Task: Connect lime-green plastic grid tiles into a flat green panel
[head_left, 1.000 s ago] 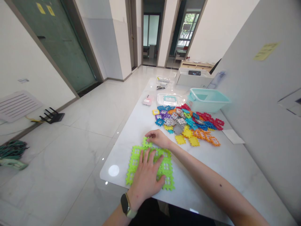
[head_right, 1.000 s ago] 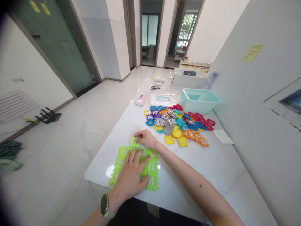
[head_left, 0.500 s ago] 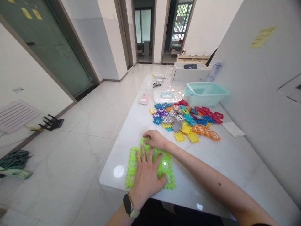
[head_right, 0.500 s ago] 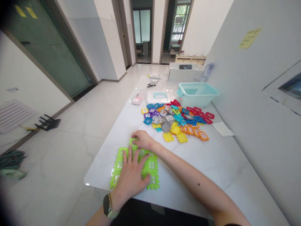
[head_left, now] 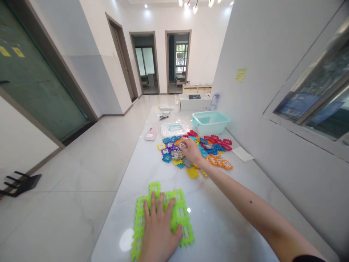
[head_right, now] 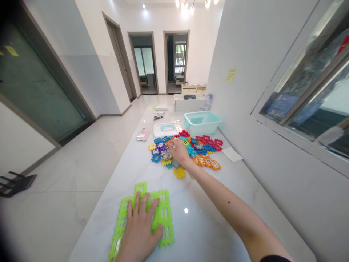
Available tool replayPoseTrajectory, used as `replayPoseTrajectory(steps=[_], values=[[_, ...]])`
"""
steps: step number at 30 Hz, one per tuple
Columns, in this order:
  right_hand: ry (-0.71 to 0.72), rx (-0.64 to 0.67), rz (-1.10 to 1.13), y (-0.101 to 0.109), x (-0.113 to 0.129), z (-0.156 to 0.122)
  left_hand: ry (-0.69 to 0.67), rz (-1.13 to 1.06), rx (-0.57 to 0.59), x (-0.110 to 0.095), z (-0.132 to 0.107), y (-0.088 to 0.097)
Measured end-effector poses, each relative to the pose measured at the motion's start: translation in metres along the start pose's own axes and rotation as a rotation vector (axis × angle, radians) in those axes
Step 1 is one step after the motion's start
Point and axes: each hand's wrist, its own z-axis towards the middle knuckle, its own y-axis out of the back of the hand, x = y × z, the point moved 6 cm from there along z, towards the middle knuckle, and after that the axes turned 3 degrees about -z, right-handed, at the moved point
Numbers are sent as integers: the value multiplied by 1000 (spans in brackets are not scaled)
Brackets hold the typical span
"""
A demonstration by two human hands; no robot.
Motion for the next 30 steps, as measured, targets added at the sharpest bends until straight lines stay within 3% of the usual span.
replayPoseTrajectory(steps=[3,6,12,17,20,22,25,26,30], values=[[-164,-63,-91,26,-57,18,5,26,7,1,3,-1],[-214,-48,-133,26,-85,15,9,36,39,4,7,-6],[-195,-1,-159,18,-91,13,-51,18,33,7,8,-8],[-181,65,-197,41,-88,16,-39,-16,-2,3,1,-1],[-174,31,-259,58,-68,6,-47,-77,-30,0,-3,4],[-82,33,-290,58,-38,-9,-43,-120,-37,-1,-5,5],[278,264,-63,27,29,-50,-22,-149,-45,0,-6,5],[334,355,22,13,47,-66,-14,-149,-49,0,-7,4],[329,546,150,-36,80,-104,13,-149,-64,3,-11,3]])
